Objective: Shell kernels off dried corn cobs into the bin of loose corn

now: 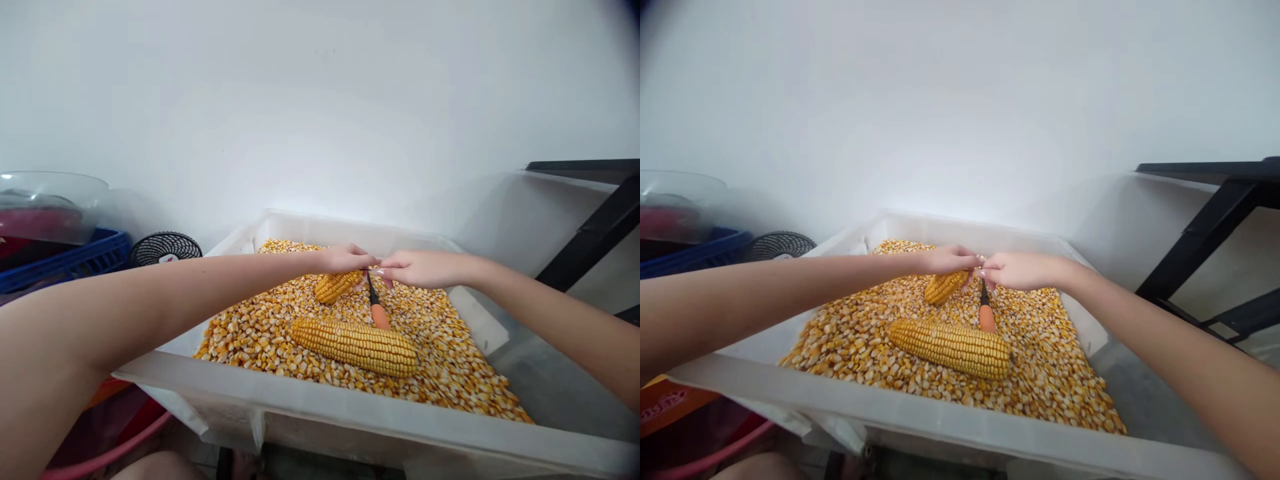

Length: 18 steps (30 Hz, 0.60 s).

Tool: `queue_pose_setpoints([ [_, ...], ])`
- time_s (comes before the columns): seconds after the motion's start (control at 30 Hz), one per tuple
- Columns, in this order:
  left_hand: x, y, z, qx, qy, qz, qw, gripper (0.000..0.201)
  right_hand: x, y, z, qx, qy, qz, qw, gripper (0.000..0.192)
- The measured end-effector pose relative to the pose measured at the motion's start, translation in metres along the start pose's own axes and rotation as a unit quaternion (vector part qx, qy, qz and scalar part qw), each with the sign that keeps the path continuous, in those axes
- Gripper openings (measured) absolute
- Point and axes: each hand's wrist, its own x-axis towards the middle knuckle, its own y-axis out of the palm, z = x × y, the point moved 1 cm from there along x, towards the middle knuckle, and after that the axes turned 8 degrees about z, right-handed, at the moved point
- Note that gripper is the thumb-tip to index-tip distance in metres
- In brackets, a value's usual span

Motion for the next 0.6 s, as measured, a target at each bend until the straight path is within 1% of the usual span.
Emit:
queue_pose_setpoints([
  [0.1,-0.004,-0.016,0.001,0.091,-0.008,0.033,0.995,0.038,0.004,0.004,0.004,-0.003,0.009,-0.013,1.000,0.040],
  [0.17,-0.007,-0.024,0.001,0.139,-0.004,0.045,0.989,0.038,0.007,0.007,0.005,-0.001,0.003,-0.030,1.000,0.036],
  [0.3,-0.010,-0.032,0.000,0.184,0.017,0.056,0.981,0.036,0.012,0.008,0.002,0.002,-0.012,-0.072,0.997,0.035],
  [0.37,-0.012,-0.032,0.002,0.173,0.009,0.062,0.983,0.037,0.012,0.007,-0.001,0.001,-0.005,-0.076,0.997,0.036],
  [0.43,-0.013,-0.030,0.006,0.138,-0.012,0.056,0.989,0.038,0.010,0.005,-0.001,0.001,0.004,-0.078,0.997,0.037],
  [0.6,-0.012,-0.022,0.013,0.054,-0.059,0.006,0.997,0.041,0.006,0.007,0.009,-0.036,-0.012,-0.084,0.996,0.036],
])
